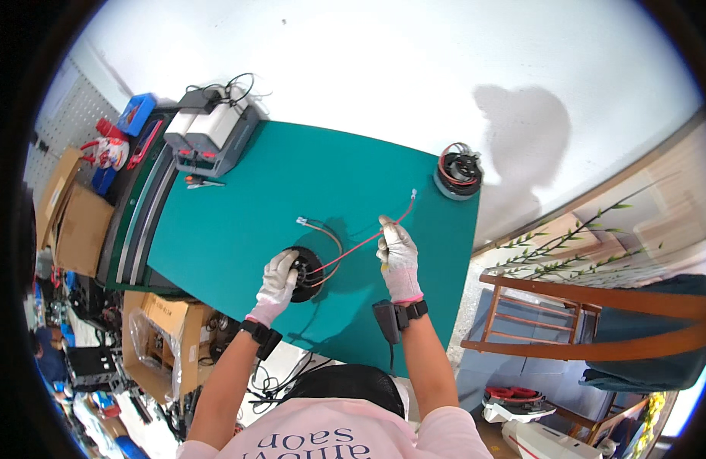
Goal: The recorder is assembling and inspecting a motor hub and its wiring on a workbench.
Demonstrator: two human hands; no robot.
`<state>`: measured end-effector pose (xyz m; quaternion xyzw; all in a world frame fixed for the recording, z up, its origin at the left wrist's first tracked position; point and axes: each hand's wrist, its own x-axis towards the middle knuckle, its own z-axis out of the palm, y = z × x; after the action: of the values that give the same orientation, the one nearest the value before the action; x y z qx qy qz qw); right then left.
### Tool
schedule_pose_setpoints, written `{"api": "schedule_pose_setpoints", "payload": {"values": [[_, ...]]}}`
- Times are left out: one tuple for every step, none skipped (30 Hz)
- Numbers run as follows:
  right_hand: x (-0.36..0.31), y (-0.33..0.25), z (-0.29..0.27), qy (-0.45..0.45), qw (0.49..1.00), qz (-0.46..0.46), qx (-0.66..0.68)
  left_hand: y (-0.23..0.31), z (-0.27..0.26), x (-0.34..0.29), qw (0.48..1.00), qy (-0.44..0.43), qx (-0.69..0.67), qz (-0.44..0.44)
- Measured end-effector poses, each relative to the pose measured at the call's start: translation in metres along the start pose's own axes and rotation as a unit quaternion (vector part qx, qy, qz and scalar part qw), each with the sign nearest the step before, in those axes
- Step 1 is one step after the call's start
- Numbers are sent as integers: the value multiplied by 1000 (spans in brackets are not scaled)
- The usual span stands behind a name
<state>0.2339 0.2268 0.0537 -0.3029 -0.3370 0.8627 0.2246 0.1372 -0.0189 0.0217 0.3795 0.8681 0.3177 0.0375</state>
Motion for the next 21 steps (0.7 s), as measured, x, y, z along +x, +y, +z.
{"api": "schedule_pose_setpoints", "payload": {"values": [[-4, -12, 3, 19, 999, -34, -35, 0, -2, 0, 1000, -5, -4, -6], [-7, -21, 2, 23, 998, -42, -35, 1, -3, -1, 1000, -4, -5, -8], [-11, -29, 1, 18, 997, -67, -28, 0, -3, -1, 1000, -4, -7, -8], [-15, -35, 0, 13, 995, -92, -20, 0, -3, 0, 1000, -5, -7, -8], [-19, -41, -1, 14, 995, -98, -19, 0, -2, -1, 1000, -4, -8, -3], [-24, -46, -3, -2, 991, -128, -27, -1, -2, -1, 1000, -8, -5, -9], [-26, -50, -4, -18, 987, -158, -35, -2, -1, -1, 1000, -11, -2, -15], [-27, -53, -5, -17, 986, -162, -33, -1, 0, 0, 1000, -12, -2, -10], [-28, -55, -5, -21, 984, -179, 11, -1, 0, 1, 1000, -12, -3, -11], [-30, -57, -6, -25, 979, -196, 56, 0, 1, 2, 1000, -13, -3, -12], [-33, -59, -4, -24, 978, -198, 58, 0, 1, 1, 1000, -14, -2, -9], [-37, -62, -1, -26, 982, -186, 35, -1, 1, 1, 1000, -12, -2, -14], [-43, -64, 2, -29, 984, -173, 12, -2, 2, 0, 1000, -11, -2, -19], [-51, -68, 7, -32, 986, -161, -12, -5, 2, -1, 1000, -11, -1, -16], [-62, -74, 14, -35, 986, -163, -27, -8, 3, -2, 1000, -7, 1, -7], [-65, -74, 15, -35, 986, -163, -25, -11, 4, -3, 1000, -2, 3, 1], [-68, -74, 15, -52, 978, -191, -68, -9, 4, -2, 1000, -3, 4, 3], [-71, -73, 15, -69, 967, -217, -112, -7, 3, -1, 1000, -5, 3, 0], [-73, -70, 14, -95, 952, -270, -111, -5, 3, -1, 1000, -7, 2, -3], [-75, -68, 15, -96, 952, -268, -110, -3, 3, 0, 1000, -7, 4, -5], [-78, -68, 17, -122, 937, -305, -117, -2, 2, 1, 1000, -11, 0, -12]]}}
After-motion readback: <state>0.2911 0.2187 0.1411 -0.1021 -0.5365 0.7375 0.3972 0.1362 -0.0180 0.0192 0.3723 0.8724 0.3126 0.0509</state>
